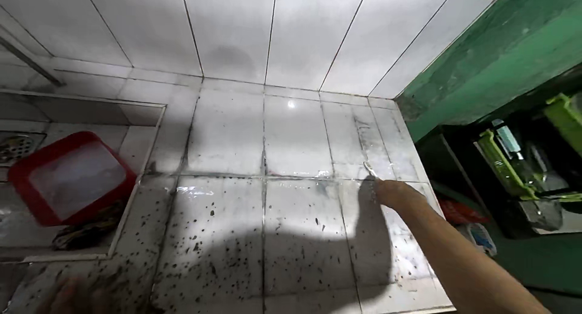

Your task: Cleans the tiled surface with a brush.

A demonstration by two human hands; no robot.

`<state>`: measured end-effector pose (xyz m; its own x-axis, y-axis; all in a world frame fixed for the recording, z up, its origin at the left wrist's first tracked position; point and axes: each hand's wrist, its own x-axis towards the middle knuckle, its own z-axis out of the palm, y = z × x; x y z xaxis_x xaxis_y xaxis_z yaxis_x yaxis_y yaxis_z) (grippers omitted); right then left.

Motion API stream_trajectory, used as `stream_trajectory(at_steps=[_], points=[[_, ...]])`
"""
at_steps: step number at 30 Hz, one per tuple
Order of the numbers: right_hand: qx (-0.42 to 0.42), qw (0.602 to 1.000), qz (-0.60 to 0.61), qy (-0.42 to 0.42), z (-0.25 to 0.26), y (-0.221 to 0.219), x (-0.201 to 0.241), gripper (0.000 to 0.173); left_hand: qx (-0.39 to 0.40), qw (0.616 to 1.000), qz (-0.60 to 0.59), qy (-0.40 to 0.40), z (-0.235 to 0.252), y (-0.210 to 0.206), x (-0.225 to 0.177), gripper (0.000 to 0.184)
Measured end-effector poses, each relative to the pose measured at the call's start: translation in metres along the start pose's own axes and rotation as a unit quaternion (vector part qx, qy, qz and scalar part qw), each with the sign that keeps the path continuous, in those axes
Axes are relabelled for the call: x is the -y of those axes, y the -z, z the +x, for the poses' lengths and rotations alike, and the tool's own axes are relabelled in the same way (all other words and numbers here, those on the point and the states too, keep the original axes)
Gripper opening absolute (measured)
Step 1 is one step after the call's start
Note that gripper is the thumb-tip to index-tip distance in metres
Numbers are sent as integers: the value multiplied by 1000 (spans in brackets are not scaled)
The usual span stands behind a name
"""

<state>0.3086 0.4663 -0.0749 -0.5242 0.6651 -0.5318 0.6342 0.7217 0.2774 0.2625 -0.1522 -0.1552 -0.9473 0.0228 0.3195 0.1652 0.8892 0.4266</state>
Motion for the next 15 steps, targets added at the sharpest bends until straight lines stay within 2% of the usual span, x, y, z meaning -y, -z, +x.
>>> stream_trajectory(at_steps=[1, 5, 6, 9, 12, 15], points=[[-2, 1000, -2, 3, 0, -2, 3, 37, -4, 1000, 2, 3, 0, 1, -6, 43], [4, 998, 25, 60, -25, 12, 67, 34, 11, 1000, 3, 18, 0, 4, -11, 45], [6, 997, 33, 67, -28, 15, 72, 36, 13, 1000, -1, 15, 0, 3, -8, 45], [7, 998, 48, 47, -18, 16, 33, 39, 8, 1000, -4, 5, 0, 0, 0, 46], [6, 1000, -6, 22, 10, -1, -13, 38, 9, 1000, -4, 14, 1, 3, -4, 47], [-2, 999, -3, 53, 1, 1, 21, 38, 25, 999, -8, 26, 1, 8, -13, 48]])
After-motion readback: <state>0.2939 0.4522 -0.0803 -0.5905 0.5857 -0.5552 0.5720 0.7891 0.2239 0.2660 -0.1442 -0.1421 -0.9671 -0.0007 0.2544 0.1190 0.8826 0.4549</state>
